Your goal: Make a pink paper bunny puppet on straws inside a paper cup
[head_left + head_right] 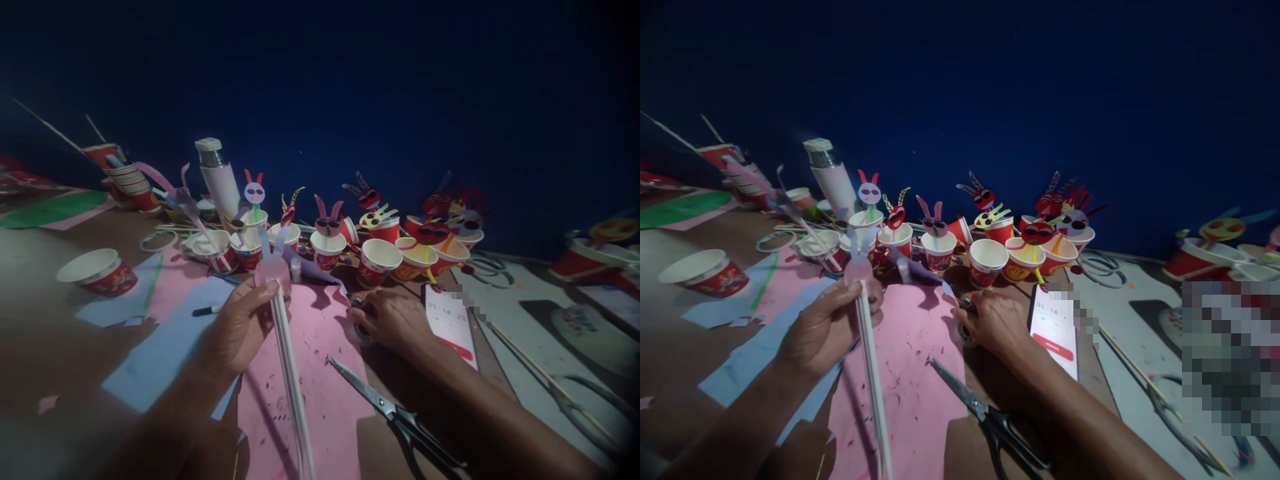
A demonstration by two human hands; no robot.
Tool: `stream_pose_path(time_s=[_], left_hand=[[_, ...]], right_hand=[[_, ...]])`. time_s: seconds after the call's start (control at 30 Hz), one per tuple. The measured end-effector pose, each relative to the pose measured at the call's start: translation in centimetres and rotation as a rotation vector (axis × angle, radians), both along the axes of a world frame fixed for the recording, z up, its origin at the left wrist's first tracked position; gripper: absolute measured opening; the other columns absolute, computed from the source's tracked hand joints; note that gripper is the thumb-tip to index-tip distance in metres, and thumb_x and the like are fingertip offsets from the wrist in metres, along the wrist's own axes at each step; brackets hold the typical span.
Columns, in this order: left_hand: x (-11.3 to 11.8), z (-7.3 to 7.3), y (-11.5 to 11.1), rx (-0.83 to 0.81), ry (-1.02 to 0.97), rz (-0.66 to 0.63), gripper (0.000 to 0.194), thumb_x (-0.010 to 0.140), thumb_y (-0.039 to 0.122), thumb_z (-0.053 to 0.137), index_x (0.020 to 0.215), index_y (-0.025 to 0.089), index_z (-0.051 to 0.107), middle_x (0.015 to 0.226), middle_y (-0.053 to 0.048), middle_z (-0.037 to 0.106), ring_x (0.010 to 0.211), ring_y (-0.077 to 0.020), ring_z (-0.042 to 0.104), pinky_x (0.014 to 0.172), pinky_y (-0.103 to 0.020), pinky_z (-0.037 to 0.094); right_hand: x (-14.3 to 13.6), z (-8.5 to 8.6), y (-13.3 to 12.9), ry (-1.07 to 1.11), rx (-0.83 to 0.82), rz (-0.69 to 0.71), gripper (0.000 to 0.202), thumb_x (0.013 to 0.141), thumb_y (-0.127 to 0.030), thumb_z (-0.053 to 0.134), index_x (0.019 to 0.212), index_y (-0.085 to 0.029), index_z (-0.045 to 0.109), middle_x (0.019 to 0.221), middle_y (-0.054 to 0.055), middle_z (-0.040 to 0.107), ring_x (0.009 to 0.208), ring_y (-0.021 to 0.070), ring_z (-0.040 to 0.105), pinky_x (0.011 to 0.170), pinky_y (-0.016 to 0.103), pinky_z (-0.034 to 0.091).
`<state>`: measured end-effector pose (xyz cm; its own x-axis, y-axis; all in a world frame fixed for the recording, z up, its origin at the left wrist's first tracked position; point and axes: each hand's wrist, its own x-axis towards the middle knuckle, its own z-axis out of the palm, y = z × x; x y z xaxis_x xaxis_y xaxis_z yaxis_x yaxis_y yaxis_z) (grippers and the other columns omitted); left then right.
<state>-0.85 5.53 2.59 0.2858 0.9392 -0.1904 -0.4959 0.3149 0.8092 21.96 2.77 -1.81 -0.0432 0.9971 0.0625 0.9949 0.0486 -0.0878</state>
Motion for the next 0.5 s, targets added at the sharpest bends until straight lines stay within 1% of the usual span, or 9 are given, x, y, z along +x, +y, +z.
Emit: stream_pose_path(time_s=[0.07, 0.13, 0.23, 0.3, 0.37, 0.43, 0.5], left_hand=[[0.2, -0.3, 0.0, 0.02, -0.002, -0.048, 0.009, 0.066, 0.019, 0.064, 0.066, 0.014, 0.056, 0.065, 0.001, 0.054, 0.058, -0.0096, 0.05, 0.05, -0.02, 0.044], [0.3, -0.7, -0.1, 0.033, -0.009, -0.09, 0.01, 0.07, 0.019, 0.061, 0.064, 0.014, 0.055, 0.065, 0.0, 0.053, 0.058, -0.0091, 0.049, 0.05, -0.02, 0.043], [0.3, -1.0, -0.1, 0.028, -0.02, -0.108, 0.01, 0.071, 0.018, 0.06, 0.064, 0.014, 0.055, 0.064, 0.001, 0.052, 0.056, -0.0088, 0.049, 0.05, -0.02, 0.043], [0.3, -1.0, 0.0, 0.006, -0.022, -0.092, 0.009, 0.069, 0.018, 0.062, 0.065, 0.014, 0.055, 0.064, 0.001, 0.053, 0.057, -0.0092, 0.049, 0.049, -0.02, 0.043], [0.3, -1.1, 0.1, -0.034, -0.01, -0.048, 0.009, 0.066, 0.017, 0.065, 0.066, 0.014, 0.057, 0.067, 0.0, 0.056, 0.058, -0.0096, 0.051, 0.049, -0.02, 0.044], [0.4, -1.0, 0.2, -0.074, 0.004, 0.015, 0.011, 0.064, 0.016, 0.067, 0.066, 0.014, 0.057, 0.067, 0.001, 0.058, 0.058, -0.0096, 0.052, 0.05, -0.02, 0.045], [0.5, -1.0, 0.3, -0.089, 0.009, 0.07, 0.013, 0.061, 0.016, 0.069, 0.064, 0.014, 0.057, 0.065, 0.002, 0.058, 0.058, -0.0094, 0.054, 0.051, -0.019, 0.046]], right_hand=[[-0.3, -0.3, 0.0, 0.003, -0.007, 0.007, 0.035, 0.082, -0.045, 0.041, 0.079, -0.018, 0.062, 0.08, 0.01, 0.066, 0.075, 0.0243, 0.059, 0.06, 0.03, 0.036], [-0.2, -0.3, 0.0, 0.021, -0.033, 0.032, 0.028, 0.081, -0.039, 0.044, 0.076, -0.019, 0.063, 0.078, 0.008, 0.066, 0.074, 0.0225, 0.059, 0.061, 0.029, 0.036], [0.3, 0.0, -0.1, 0.063, -0.081, 0.073, 0.018, 0.077, -0.029, 0.048, 0.074, -0.021, 0.064, 0.076, 0.005, 0.066, 0.071, 0.0197, 0.059, 0.059, 0.026, 0.036], [0.4, 0.4, -0.2, 0.091, -0.093, 0.09, 0.016, 0.076, -0.024, 0.048, 0.075, -0.021, 0.064, 0.077, 0.004, 0.066, 0.072, 0.0183, 0.059, 0.06, 0.025, 0.037], [0.3, 0.7, -0.3, 0.115, -0.078, 0.1, 0.017, 0.077, -0.022, 0.048, 0.079, -0.021, 0.064, 0.08, 0.004, 0.066, 0.077, 0.0176, 0.059, 0.064, 0.025, 0.037], [0.2, 1.2, -0.3, 0.139, -0.044, 0.096, 0.019, 0.079, -0.023, 0.046, 0.087, -0.022, 0.063, 0.086, 0.004, 0.066, 0.081, 0.0175, 0.058, 0.067, 0.025, 0.037], [0.1, 1.7, -0.4, 0.163, -0.01, 0.083, 0.024, 0.08, -0.025, 0.045, 0.1, -0.022, 0.059, 0.088, 0.004, 0.065, 0.079, 0.0178, 0.058, 0.064, 0.026, 0.037]])
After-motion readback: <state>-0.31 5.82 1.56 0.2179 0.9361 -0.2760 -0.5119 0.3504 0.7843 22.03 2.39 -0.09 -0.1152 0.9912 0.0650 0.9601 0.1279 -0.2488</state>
